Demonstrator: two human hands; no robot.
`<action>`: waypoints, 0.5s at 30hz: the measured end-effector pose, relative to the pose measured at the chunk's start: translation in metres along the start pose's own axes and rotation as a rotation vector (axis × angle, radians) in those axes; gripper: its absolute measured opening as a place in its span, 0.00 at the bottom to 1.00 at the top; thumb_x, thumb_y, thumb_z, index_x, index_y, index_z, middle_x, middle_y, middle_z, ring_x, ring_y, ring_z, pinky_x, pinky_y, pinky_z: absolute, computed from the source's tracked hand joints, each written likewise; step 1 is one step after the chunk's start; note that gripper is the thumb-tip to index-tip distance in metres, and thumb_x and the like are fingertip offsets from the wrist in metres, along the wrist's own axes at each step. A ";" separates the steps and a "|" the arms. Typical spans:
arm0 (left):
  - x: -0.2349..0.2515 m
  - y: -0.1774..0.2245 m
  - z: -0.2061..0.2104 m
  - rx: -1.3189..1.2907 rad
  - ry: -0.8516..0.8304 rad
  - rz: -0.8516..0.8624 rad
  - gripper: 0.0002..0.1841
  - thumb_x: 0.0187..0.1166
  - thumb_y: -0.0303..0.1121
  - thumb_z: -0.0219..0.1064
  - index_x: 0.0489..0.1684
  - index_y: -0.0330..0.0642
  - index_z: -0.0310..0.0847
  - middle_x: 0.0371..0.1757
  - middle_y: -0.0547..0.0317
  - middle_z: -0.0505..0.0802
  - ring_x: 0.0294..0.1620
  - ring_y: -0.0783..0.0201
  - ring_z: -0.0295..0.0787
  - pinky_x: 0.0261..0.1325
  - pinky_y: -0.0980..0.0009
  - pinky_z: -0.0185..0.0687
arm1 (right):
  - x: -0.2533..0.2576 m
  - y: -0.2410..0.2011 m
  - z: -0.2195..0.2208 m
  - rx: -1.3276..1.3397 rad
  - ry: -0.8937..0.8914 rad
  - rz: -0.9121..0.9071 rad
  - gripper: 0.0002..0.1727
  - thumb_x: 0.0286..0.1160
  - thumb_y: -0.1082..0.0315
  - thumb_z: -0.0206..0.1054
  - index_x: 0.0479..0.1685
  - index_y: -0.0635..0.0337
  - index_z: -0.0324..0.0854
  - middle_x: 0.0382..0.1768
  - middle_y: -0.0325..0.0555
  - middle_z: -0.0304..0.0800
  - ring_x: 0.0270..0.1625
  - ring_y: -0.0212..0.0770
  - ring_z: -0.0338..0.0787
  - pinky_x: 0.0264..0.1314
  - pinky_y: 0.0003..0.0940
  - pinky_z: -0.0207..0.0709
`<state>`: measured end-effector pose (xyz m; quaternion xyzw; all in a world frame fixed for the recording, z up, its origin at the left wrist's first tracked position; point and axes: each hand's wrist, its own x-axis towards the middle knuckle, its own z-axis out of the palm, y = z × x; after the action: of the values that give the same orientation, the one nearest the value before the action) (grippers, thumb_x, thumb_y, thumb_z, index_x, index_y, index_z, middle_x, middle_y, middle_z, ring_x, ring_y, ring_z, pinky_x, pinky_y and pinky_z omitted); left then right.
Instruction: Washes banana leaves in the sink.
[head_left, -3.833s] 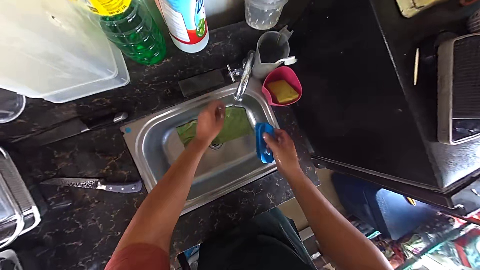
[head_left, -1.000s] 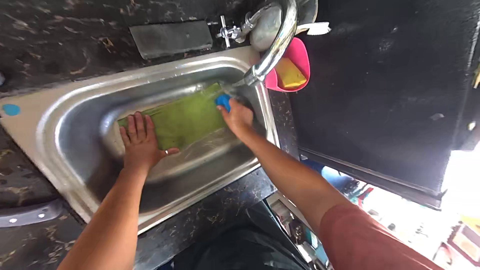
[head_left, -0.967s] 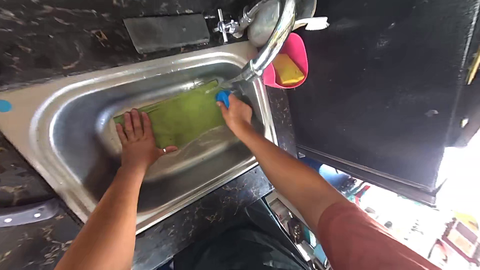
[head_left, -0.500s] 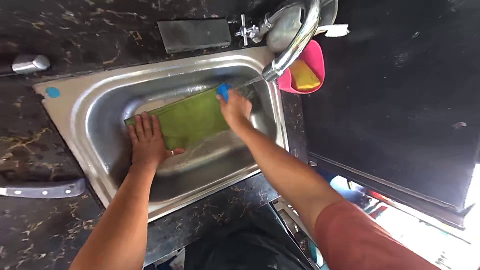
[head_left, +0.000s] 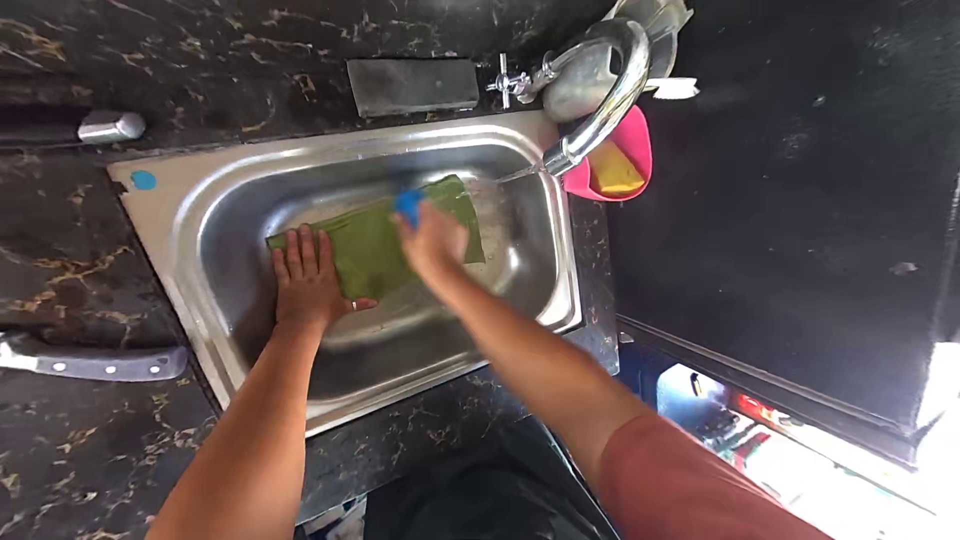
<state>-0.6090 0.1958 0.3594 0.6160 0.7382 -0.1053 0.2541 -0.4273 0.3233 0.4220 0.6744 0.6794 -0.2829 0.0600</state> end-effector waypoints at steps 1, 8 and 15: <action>-0.003 0.001 0.000 -0.003 -0.006 0.001 0.87 0.34 0.76 0.84 0.96 0.37 0.27 0.96 0.36 0.32 0.97 0.39 0.20 0.93 0.36 0.16 | -0.017 -0.024 0.019 0.029 -0.067 -0.070 0.25 0.80 0.41 0.65 0.57 0.53 0.86 0.41 0.50 0.95 0.46 0.55 0.95 0.45 0.65 0.86; 0.000 -0.001 0.000 -0.014 -0.001 0.001 0.86 0.36 0.84 0.75 0.97 0.40 0.26 0.96 0.37 0.31 0.97 0.39 0.18 0.92 0.35 0.15 | 0.037 0.058 -0.036 -0.103 -0.025 0.018 0.29 0.79 0.35 0.62 0.63 0.47 0.87 0.51 0.52 0.96 0.55 0.59 0.94 0.53 0.70 0.82; -0.002 -0.003 0.000 -0.047 0.012 0.039 0.83 0.37 0.62 0.92 0.96 0.36 0.31 0.95 0.32 0.36 0.96 0.35 0.25 0.92 0.33 0.20 | -0.059 -0.026 0.041 0.076 -0.167 -0.167 0.22 0.82 0.43 0.65 0.49 0.54 0.84 0.35 0.52 0.92 0.40 0.56 0.94 0.35 0.62 0.85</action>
<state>-0.6116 0.1934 0.3600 0.6249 0.7297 -0.0790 0.2661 -0.4597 0.2536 0.4235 0.5912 0.7146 -0.3678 0.0669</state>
